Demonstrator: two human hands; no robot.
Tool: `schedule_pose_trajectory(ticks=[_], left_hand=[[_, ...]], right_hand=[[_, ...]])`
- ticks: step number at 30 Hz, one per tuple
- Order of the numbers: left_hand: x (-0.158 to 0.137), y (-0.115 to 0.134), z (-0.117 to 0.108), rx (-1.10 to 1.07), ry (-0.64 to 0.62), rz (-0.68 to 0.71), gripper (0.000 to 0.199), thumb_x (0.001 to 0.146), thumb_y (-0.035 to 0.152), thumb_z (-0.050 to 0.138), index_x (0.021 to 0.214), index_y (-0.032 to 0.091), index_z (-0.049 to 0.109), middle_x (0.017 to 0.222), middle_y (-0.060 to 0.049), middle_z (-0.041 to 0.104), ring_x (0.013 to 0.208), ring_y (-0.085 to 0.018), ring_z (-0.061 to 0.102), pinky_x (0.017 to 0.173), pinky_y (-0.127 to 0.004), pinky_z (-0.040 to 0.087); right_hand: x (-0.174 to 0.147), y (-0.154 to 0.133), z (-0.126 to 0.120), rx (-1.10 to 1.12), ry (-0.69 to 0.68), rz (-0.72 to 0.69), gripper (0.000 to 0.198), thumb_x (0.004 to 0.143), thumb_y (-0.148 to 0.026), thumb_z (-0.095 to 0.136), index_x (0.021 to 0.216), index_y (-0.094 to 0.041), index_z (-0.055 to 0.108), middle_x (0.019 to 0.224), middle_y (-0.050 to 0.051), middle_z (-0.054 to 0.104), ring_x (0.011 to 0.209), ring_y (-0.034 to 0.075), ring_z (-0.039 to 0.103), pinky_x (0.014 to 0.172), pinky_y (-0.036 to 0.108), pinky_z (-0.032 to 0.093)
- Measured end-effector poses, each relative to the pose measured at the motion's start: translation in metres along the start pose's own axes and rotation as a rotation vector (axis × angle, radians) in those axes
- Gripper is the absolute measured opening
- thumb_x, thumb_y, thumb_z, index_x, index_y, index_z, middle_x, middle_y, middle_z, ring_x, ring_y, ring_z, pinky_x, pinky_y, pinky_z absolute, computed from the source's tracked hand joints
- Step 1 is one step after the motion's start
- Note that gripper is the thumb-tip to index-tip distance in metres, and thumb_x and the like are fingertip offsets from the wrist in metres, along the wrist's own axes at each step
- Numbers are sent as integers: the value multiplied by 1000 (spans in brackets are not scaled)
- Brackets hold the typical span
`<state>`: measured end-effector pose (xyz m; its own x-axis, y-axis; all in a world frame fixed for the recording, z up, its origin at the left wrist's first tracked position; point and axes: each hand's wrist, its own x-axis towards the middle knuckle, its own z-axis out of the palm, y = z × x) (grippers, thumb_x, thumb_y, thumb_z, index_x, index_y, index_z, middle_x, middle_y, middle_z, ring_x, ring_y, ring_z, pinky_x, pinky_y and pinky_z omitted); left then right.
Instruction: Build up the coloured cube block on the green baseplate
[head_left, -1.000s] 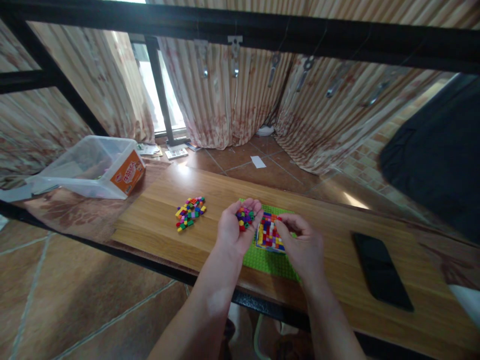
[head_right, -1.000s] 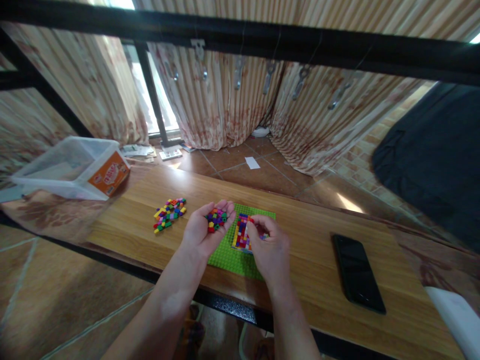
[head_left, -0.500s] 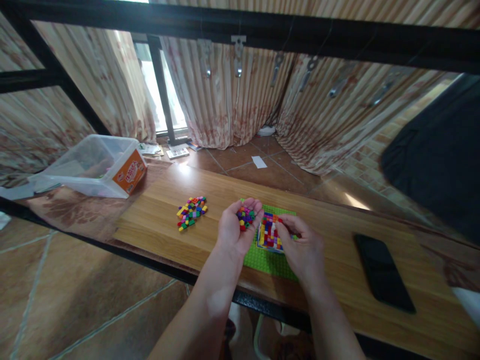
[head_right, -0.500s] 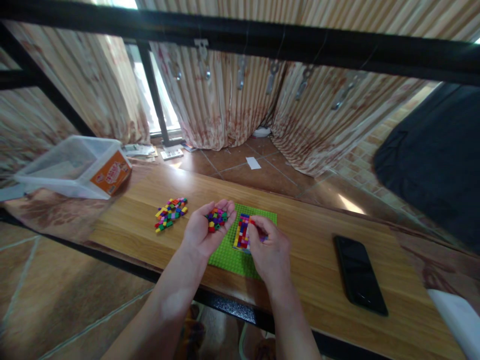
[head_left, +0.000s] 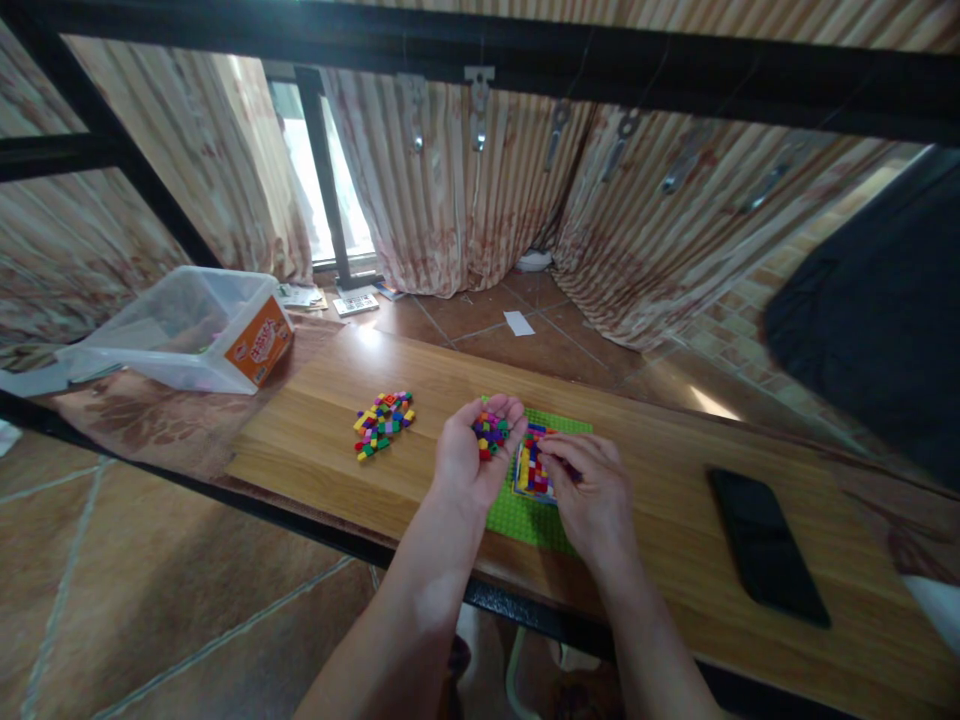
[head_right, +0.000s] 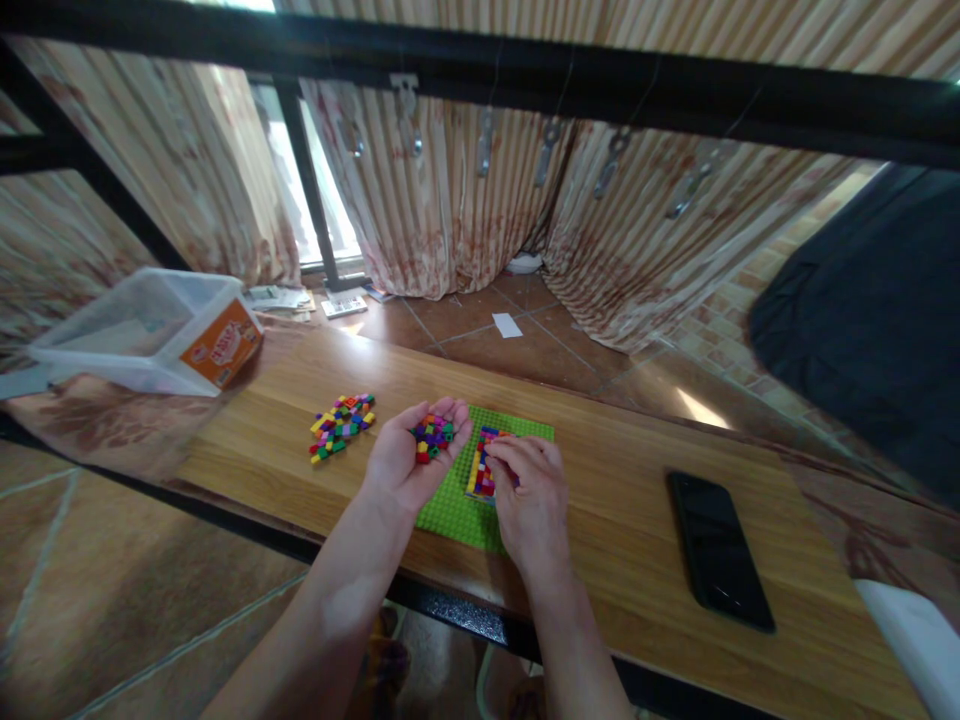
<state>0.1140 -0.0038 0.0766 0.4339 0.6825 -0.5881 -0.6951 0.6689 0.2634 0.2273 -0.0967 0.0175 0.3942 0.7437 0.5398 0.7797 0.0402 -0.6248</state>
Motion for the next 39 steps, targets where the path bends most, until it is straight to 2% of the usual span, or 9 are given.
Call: schedule_pose_trajectory(ticks=[6, 10, 17, 24, 34, 39], left_hand=[[1, -1, 0, 3, 2, 2, 28, 92, 13, 45, 72, 10, 64, 72, -10, 68, 69, -14, 66, 78, -28, 58], [0, 0, 0, 2, 2, 2, 27, 92, 13, 45, 73, 9, 64, 73, -10, 68, 69, -14, 66, 79, -29, 58], [0, 0, 0, 5, 9, -4, 28, 92, 13, 45, 73, 10, 64, 73, -10, 68, 68, -14, 67, 80, -28, 58], [0, 0, 0, 2, 9, -2, 27, 92, 14, 45, 73, 10, 64, 73, -10, 68, 69, -14, 67, 78, -28, 58], [0, 1, 0, 4, 0, 2, 29, 94, 14, 44, 72, 9, 64, 73, -11, 68, 69, -14, 67, 77, -28, 58], [0, 1, 1, 1, -1, 5, 31, 94, 13, 45, 70, 8, 63, 72, -11, 68, 67, -14, 66, 75, -27, 58]], right_hand=[[-3, 7, 6, -79, 59, 63, 16, 87, -33, 64, 85, -28, 79, 111, 9, 69, 110, 28, 54, 98, 52, 42], [-5, 10, 8, -47, 72, 122, 15, 86, -35, 66, 86, -28, 79, 116, 9, 67, 114, 28, 54, 101, 52, 40], [-8, 12, 11, -5, 65, 167, 15, 86, -35, 67, 86, -28, 80, 117, 9, 66, 117, 28, 54, 102, 53, 39], [-8, 11, 13, -36, 92, 149, 14, 85, -34, 67, 83, -26, 79, 118, 10, 66, 115, 29, 54, 101, 53, 40], [-5, 13, 10, 25, 69, 256, 17, 79, -37, 71, 87, -23, 78, 120, 12, 66, 118, 29, 55, 104, 52, 38], [-2, 13, 8, 84, 68, 291, 21, 82, -40, 67, 89, -23, 76, 122, 12, 66, 118, 29, 57, 106, 51, 38]])
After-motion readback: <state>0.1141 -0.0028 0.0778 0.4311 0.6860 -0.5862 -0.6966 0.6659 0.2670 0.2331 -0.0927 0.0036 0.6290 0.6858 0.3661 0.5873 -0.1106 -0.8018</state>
